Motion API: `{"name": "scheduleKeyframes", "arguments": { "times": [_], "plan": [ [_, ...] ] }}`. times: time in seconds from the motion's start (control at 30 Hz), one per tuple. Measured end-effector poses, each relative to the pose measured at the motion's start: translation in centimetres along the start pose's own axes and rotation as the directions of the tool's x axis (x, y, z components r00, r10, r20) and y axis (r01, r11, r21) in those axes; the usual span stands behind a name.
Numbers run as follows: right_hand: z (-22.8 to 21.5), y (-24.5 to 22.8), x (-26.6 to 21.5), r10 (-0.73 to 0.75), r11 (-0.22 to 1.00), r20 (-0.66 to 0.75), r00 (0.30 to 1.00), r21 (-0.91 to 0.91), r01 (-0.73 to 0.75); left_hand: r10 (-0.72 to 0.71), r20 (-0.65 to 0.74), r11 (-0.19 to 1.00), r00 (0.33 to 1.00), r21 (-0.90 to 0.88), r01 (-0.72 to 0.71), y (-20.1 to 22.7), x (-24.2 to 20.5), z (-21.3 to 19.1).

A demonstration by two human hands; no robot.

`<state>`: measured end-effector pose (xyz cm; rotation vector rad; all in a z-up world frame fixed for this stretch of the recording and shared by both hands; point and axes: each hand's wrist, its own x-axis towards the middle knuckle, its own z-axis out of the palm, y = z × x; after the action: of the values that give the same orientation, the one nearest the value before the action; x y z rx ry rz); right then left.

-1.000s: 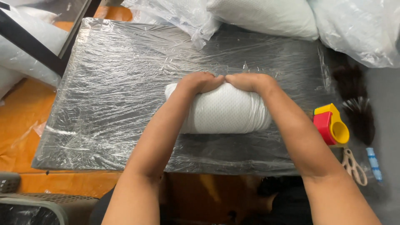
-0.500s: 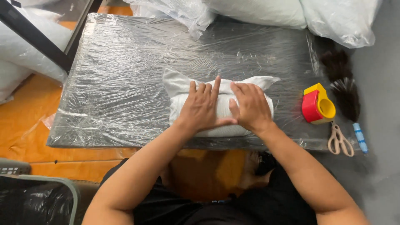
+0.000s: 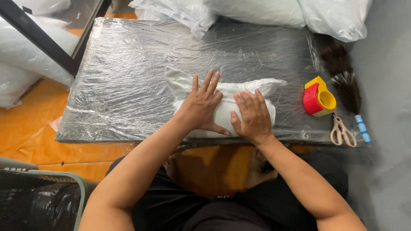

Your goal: The person ties a plastic bag containing bubble wrap, rolls the bundle into a cylinder, and secures it with tape. They then place the wrapped bundle into a black plastic bag.

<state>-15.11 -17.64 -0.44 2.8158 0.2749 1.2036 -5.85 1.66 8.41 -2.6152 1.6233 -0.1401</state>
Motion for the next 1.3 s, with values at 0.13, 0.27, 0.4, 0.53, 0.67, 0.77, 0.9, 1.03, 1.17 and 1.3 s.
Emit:
{"name": "scheduleKeyframes", "arguments": {
  "times": [0.13, 0.27, 0.4, 0.53, 0.67, 0.77, 0.9, 1.03, 1.17, 1.3],
  "plan": [
    [-1.4, -0.7, 0.0, -0.005, 1.000, 0.035, 0.999, 0.009, 0.004, -0.016, 0.044, 1.000, 0.999, 0.028, 0.014, 0.5, -0.1, 1.1],
    [-3.4, 1.3, 1.7, -0.104, 0.993, 0.101, 0.989, -0.043, 0.109, 0.015, -0.075, 0.998, 0.997, 0.058, -0.011, 1.2, -1.1, 2.7],
    [-3.1, 4.3, 2.9, -0.276, 0.956, 0.209, 0.938, 0.162, 0.245, 0.004, -0.118, 1.000, 0.993, 0.030, 0.000, 2.0, -2.0, 3.2],
    [-5.3, 3.4, 2.8, -0.238, 0.971, 0.510, 0.826, 0.109, 0.213, -0.015, -0.135, 0.999, 0.991, 0.042, 0.021, 2.5, -2.3, 4.3],
    [-6.3, 1.8, 0.9, -0.257, 0.964, 0.482, 0.837, 0.066, 0.258, -0.066, -0.124, 0.997, 0.990, 0.035, 0.071, 3.5, -3.7, 2.8],
    [-5.5, 2.1, 0.0, -0.245, 0.967, 0.396, 0.885, 0.029, 0.254, -0.100, -0.098, 0.995, 0.990, 0.016, 0.102, 3.7, -3.6, 3.2],
    [-5.6, 3.3, 0.5, -0.311, 0.941, 0.221, 0.924, -0.066, 0.332, -0.042, -0.325, 0.975, 0.945, 0.192, 0.110, 3.2, -2.3, 4.6],
    [-6.0, 5.1, 3.3, -0.309, 0.929, 0.140, 0.941, -0.168, 0.330, -0.061, -0.456, 0.954, 0.888, 0.235, 0.186, 1.7, 1.8, 5.1],
    [-2.9, 5.9, 1.3, -0.293, 0.928, 0.140, 0.946, -0.196, 0.317, -0.071, -0.473, 0.958, 0.878, 0.212, 0.192, 1.9, 3.6, 8.4],
    [-0.3, 5.9, -1.7, -0.226, 0.961, 0.025, 0.974, -0.156, 0.227, 0.035, -0.527, 0.960, 0.849, 0.255, 0.119, 2.3, 4.3, 11.0]
  ]
}}
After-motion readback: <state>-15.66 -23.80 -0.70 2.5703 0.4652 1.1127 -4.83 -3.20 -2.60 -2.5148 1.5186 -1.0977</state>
